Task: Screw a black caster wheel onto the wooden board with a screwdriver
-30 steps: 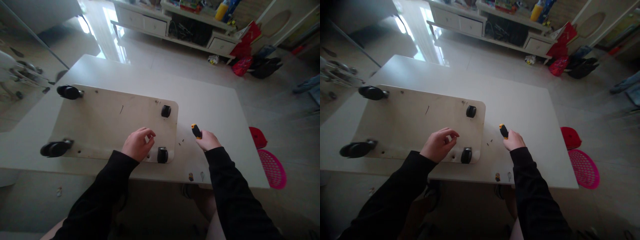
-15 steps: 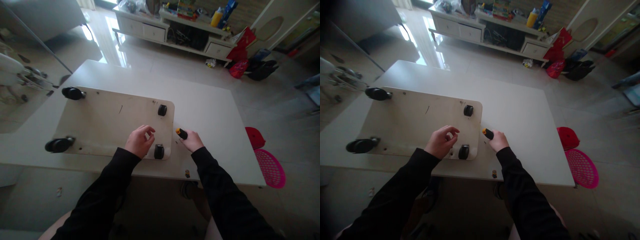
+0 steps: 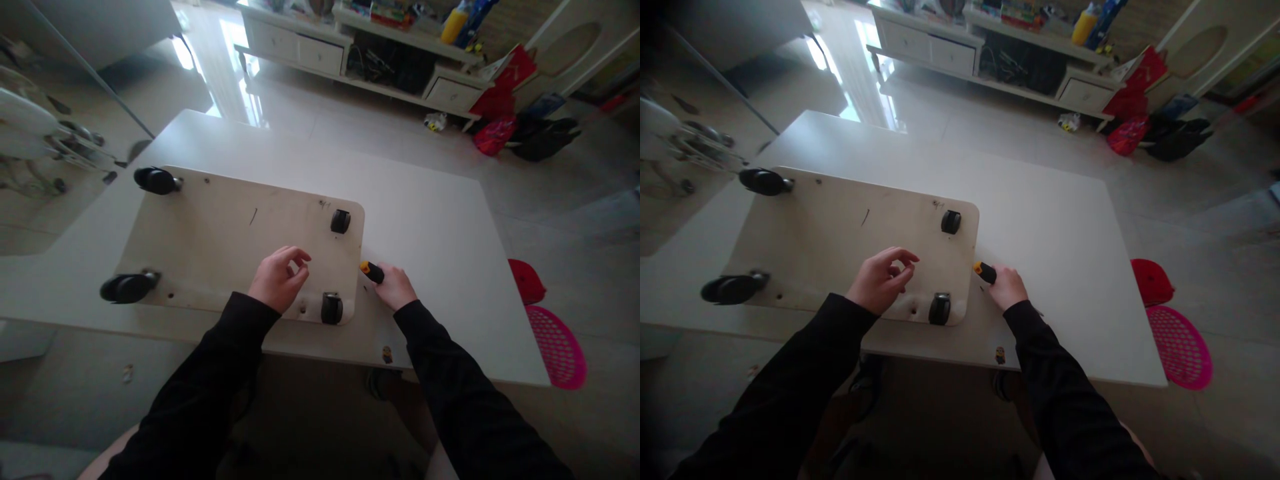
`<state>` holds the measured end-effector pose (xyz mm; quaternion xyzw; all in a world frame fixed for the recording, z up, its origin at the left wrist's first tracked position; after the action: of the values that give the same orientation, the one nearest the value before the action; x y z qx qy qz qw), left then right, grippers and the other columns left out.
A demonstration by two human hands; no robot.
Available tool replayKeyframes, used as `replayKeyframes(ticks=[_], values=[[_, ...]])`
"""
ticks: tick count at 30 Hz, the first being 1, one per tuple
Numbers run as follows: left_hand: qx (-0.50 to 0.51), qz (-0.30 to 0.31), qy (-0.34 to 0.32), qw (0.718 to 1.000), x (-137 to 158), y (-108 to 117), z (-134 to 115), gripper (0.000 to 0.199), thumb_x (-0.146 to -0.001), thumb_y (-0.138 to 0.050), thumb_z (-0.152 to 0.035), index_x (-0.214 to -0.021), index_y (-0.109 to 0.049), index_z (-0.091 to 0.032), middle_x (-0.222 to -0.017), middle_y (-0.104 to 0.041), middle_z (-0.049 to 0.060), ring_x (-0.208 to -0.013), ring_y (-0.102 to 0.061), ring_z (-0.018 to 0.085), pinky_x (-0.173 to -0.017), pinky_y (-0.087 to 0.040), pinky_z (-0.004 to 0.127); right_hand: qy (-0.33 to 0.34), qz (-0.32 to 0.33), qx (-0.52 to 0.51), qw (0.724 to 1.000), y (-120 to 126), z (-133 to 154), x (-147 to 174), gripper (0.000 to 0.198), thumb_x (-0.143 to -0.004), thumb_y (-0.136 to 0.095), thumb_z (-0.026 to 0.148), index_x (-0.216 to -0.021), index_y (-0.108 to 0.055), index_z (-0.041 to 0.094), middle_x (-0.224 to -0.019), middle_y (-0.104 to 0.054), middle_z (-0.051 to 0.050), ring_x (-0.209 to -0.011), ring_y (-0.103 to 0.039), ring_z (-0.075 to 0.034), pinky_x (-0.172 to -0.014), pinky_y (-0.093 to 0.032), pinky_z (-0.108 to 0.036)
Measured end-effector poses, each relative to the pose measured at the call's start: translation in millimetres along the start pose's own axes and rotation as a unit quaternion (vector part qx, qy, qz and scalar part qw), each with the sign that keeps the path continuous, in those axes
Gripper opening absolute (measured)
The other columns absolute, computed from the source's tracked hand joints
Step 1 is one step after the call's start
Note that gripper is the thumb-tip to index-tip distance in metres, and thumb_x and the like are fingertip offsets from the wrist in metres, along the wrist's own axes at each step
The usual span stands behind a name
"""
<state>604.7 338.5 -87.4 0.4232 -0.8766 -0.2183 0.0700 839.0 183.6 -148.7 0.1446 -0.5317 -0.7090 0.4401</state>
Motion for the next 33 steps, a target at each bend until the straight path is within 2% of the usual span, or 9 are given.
replayKeyframes(ticks=[5,8,10,14,18,20,21,24,33], values=[[0.003,0.001,-0.018,1.0,1,-3,-4,0.011,-0.085,-0.063,-0.014,-0.091,-0.072,-0.016,-0.086,-0.067,0.003,-0.049,-0.052,0.006,-0.047,-0.044,0.02,-0.014,-0.025,-0.102,0.994,13,-3,-3,0.02,-0.068,-0.067,0.001,-0.076,-0.07,0.02,-0.077,-0.072,-0.006,-0.082,-0.067,-0.023,-0.073,-0.042,-0.032],[0.006,0.002,-0.033,0.999,1,-5,-9,0.01,-0.085,-0.063,-0.013,-0.091,-0.071,-0.016,-0.085,-0.067,0.002,-0.048,-0.052,0.005,-0.047,-0.044,0.019,-0.038,-0.025,-0.203,0.978,23,-5,-5,0.011,-0.066,-0.074,0.013,-0.067,-0.064,0.02,-0.065,-0.064,-0.002,-0.065,-0.059,-0.018,-0.064,-0.04,-0.032],[0.005,-0.002,-0.052,0.999,3,-6,-17,0.01,-0.086,-0.063,-0.012,-0.091,-0.071,-0.015,-0.085,-0.066,0.002,-0.048,-0.052,0.004,-0.047,-0.043,0.019,-0.048,-0.001,-0.285,0.957,27,0,-2,0.016,-0.064,-0.078,0.027,-0.068,-0.065,0.019,-0.057,-0.057,0.001,-0.055,-0.051,-0.015,-0.056,-0.038,-0.031],[-0.023,-0.015,-0.133,0.991,9,-9,-43,0.007,-0.088,-0.065,-0.011,-0.089,-0.071,-0.016,-0.086,-0.066,0.001,-0.047,-0.052,0.003,-0.047,-0.041,0.018,-0.034,0.064,-0.427,0.901,32,26,16,0.037,-0.057,-0.084,0.046,-0.07,-0.061,0.02,-0.058,-0.053,0.004,-0.047,-0.043,-0.01,-0.048,-0.031,-0.028],[-0.011,-0.005,-0.207,0.978,19,-23,-69,0.006,-0.091,-0.07,-0.014,-0.095,-0.074,-0.017,-0.091,-0.068,0.001,-0.05,-0.054,0.002,-0.051,-0.044,0.018,-0.029,0.134,-0.58,0.803,28,53,35,0.049,-0.054,-0.091,0.034,-0.064,-0.045,0.021,-0.074,-0.064,0.003,-0.043,-0.041,-0.003,-0.044,-0.024,-0.023],[0.002,0.01,-0.229,0.973,23,-32,-77,0.008,-0.092,-0.072,-0.015,-0.099,-0.075,-0.018,-0.096,-0.068,0.002,-0.052,-0.054,0.002,-0.053,-0.046,0.018,-0.028,0.173,-0.633,0.754,22,64,41,0.05,-0.055,-0.093,0.026,-0.065,-0.045,0.02,-0.073,-0.065,0.004,-0.041,-0.041,-0.002,-0.044,-0.021,-0.022],[0.005,0.017,-0.236,0.972,24,-36,-80,0.01,-0.092,-0.073,-0.016,-0.101,-0.076,-0.018,-0.098,-0.068,0.002,-0.052,-0.054,0.002,-0.053,-0.047,0.018,-0.025,0.187,-0.643,0.742,20,69,42,0.049,-0.056,-0.094,0.024,-0.066,-0.046,0.02,-0.073,-0.065,0.005,-0.041,-0.041,-0.002,-0.043,-0.021,-0.021],[0.005,0.024,-0.249,0.968,26,-44,-84,0.013,-0.094,-0.074,-0.02,-0.107,-0.077,-0.018,-0.102,-0.069,0.004,-0.054,-0.055,0.003,-0.055,-0.049,0.019,-0.022,0.211,-0.651,0.729,13,76,44,0.047,-0.057,-0.094,0.023,-0.066,-0.048,0.02,-0.073,-0.066,0.005,-0.041,-0.041,-0.002,-0.043,-0.023,-0.021],[0.007,-0.003,-0.275,0.961,29,-43,-87,0.008,-0.097,-0.075,-0.026,-0.096,-0.08,-0.019,-0.1,-0.07,0.004,-0.055,-0.056,0.004,-0.055,-0.051,0.019,-0.02,0.228,-0.636,0.737,5,81,46,0.046,-0.057,-0.093,0.025,-0.067,-0.048,0.021,-0.066,-0.062,0.005,-0.045,-0.044,-0.005,-0.044,-0.026,-0.021]])
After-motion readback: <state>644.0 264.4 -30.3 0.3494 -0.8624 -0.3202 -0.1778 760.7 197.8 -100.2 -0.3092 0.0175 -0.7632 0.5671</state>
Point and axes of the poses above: each hand's wrist, its own x-axis away from the middle knuckle, its own y-axis out of the back of the hand, z = x × y, the point moved 10 cm from there along -x, towards the middle knuckle
